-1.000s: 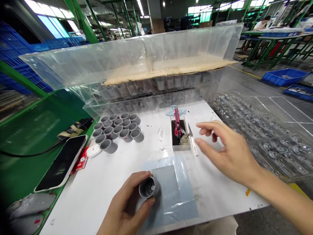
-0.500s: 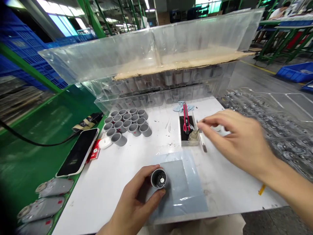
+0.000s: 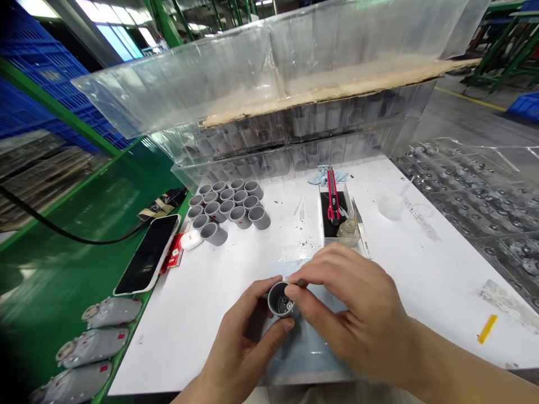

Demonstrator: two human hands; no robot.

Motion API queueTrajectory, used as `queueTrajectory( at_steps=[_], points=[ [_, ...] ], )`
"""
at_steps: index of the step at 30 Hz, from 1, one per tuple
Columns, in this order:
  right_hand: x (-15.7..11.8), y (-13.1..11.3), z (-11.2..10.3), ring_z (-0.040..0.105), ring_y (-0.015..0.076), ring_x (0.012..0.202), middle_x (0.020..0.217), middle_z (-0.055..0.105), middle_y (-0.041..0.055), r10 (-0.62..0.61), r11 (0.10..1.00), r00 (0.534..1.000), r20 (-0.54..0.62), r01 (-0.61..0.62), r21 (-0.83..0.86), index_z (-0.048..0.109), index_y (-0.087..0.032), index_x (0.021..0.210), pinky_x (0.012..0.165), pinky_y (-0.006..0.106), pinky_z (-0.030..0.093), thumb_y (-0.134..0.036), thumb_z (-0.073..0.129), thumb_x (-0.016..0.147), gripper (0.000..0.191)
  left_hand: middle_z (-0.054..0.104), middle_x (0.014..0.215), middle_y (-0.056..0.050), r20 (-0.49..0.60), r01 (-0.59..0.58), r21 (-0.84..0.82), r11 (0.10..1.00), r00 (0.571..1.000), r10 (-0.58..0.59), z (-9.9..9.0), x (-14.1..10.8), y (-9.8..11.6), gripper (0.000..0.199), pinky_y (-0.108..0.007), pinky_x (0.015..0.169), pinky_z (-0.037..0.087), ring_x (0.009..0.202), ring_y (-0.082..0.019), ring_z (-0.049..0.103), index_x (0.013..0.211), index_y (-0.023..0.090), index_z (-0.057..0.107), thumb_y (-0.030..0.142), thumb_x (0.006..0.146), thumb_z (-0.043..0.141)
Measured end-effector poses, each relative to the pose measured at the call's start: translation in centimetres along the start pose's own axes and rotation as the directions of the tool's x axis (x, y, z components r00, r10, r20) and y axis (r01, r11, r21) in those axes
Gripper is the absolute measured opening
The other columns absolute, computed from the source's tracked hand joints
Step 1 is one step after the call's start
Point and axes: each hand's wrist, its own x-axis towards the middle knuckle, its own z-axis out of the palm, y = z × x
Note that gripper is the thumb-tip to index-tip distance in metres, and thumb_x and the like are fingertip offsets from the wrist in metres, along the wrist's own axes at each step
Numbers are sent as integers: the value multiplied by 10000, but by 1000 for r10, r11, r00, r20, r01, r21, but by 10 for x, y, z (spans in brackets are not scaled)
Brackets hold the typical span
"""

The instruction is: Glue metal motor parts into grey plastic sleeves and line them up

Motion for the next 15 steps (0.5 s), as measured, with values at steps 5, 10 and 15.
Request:
queueTrajectory(
  at_steps=[5,10,15],
  points=[
    [-2,13,7,656,96,899,943,735,19,4,1000,1000,-8,-4,25,702,-133,1021,838,259,549,-94,700,976,60,634,1315,23,-4,7,-7,1000,1000,-7,1,0,-3,450,-354,936,502,1120,-198,611,1433,395,545,322,1020,707],
    [-4,15,9,658,93,894,926,739,7,-19,998,999,-26,17,-53,704,-133,1008,832,258,533,-96,708,977,48,641,1296,32,-10,14,-2,1000,1000,-14,1,-2,-1,458,-349,932,499,1097,-193,612,1430,407,545,315,1011,704],
    [-4,11,2,658,89,858,888,726,-2,28,999,999,-32,-29,-36,702,-156,988,781,254,535,-128,713,984,31,644,1279,40,-2,47,13,999,999,-47,0,-1,2,450,-345,931,498,1086,-190,608,1414,421,544,326,1006,709]
  ],
)
